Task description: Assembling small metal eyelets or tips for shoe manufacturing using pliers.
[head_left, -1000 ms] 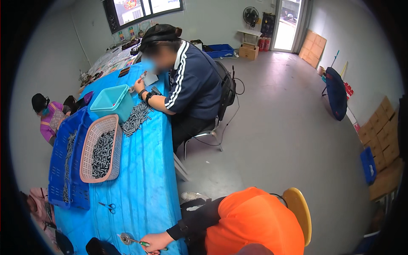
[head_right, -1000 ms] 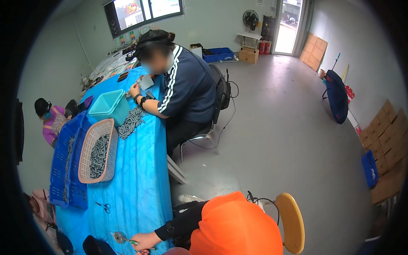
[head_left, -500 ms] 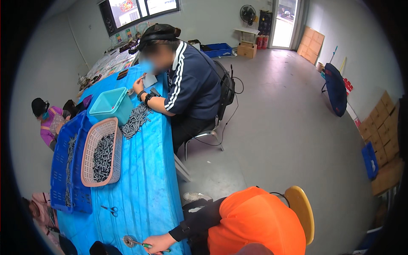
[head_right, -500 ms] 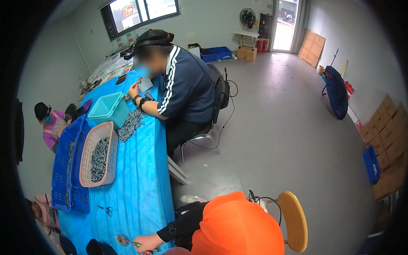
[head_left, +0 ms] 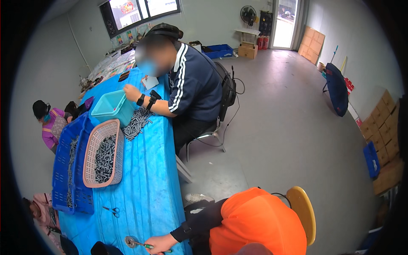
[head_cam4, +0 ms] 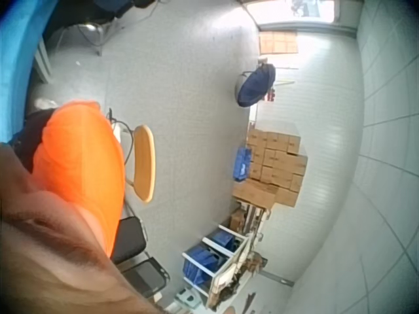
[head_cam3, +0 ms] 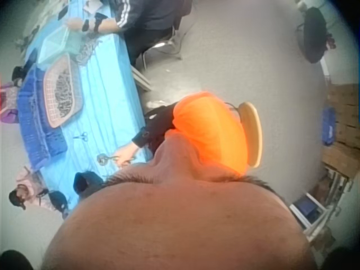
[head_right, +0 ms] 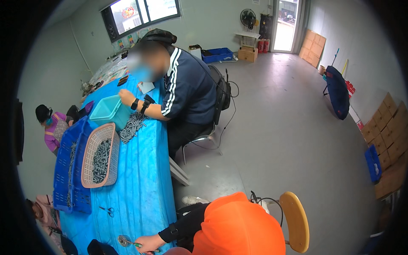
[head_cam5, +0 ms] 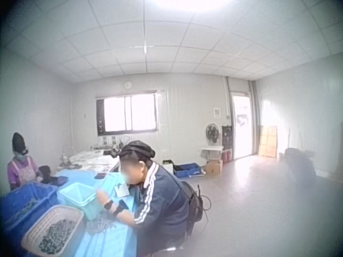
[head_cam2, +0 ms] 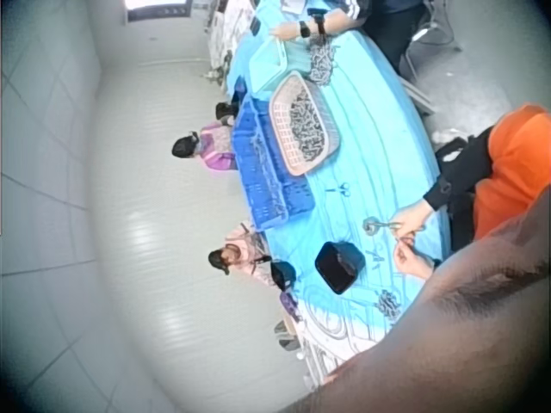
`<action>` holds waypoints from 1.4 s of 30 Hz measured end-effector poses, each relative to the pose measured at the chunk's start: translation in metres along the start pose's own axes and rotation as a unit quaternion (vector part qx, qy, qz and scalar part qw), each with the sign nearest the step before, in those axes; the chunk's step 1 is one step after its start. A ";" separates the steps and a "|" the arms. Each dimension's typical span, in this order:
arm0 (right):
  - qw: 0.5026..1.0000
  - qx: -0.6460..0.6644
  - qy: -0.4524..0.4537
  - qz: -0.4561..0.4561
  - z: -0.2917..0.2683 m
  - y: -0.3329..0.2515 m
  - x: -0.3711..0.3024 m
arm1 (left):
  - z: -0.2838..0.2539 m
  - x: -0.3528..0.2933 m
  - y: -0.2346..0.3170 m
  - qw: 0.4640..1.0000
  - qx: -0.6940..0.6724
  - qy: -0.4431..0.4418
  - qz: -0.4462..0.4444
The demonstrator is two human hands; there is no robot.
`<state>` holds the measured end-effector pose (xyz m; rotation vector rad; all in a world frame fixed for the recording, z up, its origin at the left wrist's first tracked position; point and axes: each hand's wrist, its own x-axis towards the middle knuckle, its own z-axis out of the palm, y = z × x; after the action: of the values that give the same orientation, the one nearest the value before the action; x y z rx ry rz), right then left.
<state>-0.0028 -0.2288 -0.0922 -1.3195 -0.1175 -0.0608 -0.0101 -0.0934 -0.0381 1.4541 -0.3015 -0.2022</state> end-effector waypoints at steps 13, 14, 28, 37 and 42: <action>0.998 0.051 -0.017 0.022 -0.004 0.015 0.004 | -0.003 0.001 -0.006 1.000 0.014 -0.007 -0.004; 0.998 0.052 -0.026 0.024 -0.002 -0.004 -0.001 | -0.007 0.000 -0.008 1.000 0.013 0.004 -0.001; 0.993 0.110 0.001 0.034 -0.005 -0.033 -0.019 | -0.020 0.000 -0.014 0.991 0.098 -0.032 -0.082; 0.994 0.109 0.018 0.020 -0.005 -0.030 -0.019 | 0.002 -0.009 0.001 0.996 0.086 0.007 -0.029; 0.992 0.119 -0.014 0.044 -0.006 -0.035 -0.021 | -0.006 -0.011 0.007 0.980 0.198 0.006 -0.034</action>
<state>-0.0272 -0.2436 -0.0628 -1.0860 -0.0866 0.0463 -0.0186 -0.0834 -0.0325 1.8612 -0.2939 -0.1960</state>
